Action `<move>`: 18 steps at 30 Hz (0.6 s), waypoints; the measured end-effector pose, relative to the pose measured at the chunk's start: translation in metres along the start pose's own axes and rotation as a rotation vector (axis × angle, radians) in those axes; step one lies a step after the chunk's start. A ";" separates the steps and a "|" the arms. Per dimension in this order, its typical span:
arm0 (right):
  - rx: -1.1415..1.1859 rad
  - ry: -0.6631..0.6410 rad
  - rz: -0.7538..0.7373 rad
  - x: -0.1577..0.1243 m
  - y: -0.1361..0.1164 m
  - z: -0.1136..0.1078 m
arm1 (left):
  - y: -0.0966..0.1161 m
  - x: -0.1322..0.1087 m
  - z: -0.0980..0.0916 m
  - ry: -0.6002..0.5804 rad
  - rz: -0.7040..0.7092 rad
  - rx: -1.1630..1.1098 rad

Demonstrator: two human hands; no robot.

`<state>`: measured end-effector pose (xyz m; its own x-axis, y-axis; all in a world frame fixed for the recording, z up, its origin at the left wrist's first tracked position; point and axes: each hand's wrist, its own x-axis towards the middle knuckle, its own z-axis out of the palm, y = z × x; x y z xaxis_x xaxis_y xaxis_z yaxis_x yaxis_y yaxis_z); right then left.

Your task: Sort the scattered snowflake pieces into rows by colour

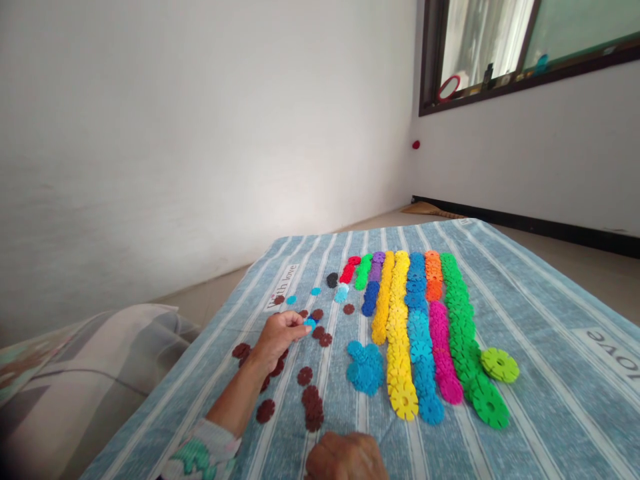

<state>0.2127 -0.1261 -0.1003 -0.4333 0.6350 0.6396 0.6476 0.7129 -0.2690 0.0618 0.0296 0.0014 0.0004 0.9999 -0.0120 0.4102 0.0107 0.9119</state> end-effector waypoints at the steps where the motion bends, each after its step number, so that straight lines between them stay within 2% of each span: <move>1: 0.001 0.003 0.006 0.000 -0.001 0.001 | 0.002 -0.002 0.004 -0.033 -0.015 -0.015; 6: -0.030 0.159 0.112 0.001 -0.007 0.009 | 0.010 -0.020 0.035 -0.217 -0.066 -0.066; 9: -0.041 0.157 0.087 0.001 -0.008 0.013 | 0.012 -0.032 0.052 -0.279 -0.058 -0.093; 14: -0.051 0.191 0.115 0.003 -0.010 0.011 | 0.009 -0.038 0.070 -0.291 -0.032 -0.091; 18: -0.064 0.133 0.075 0.003 -0.009 0.008 | 0.005 -0.037 0.074 -0.275 0.011 -0.014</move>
<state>0.2004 -0.1281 -0.1013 -0.2984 0.6375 0.7104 0.7154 0.6420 -0.2756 0.1315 -0.0074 -0.0236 0.2535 0.9609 -0.1109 0.3957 0.0016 0.9184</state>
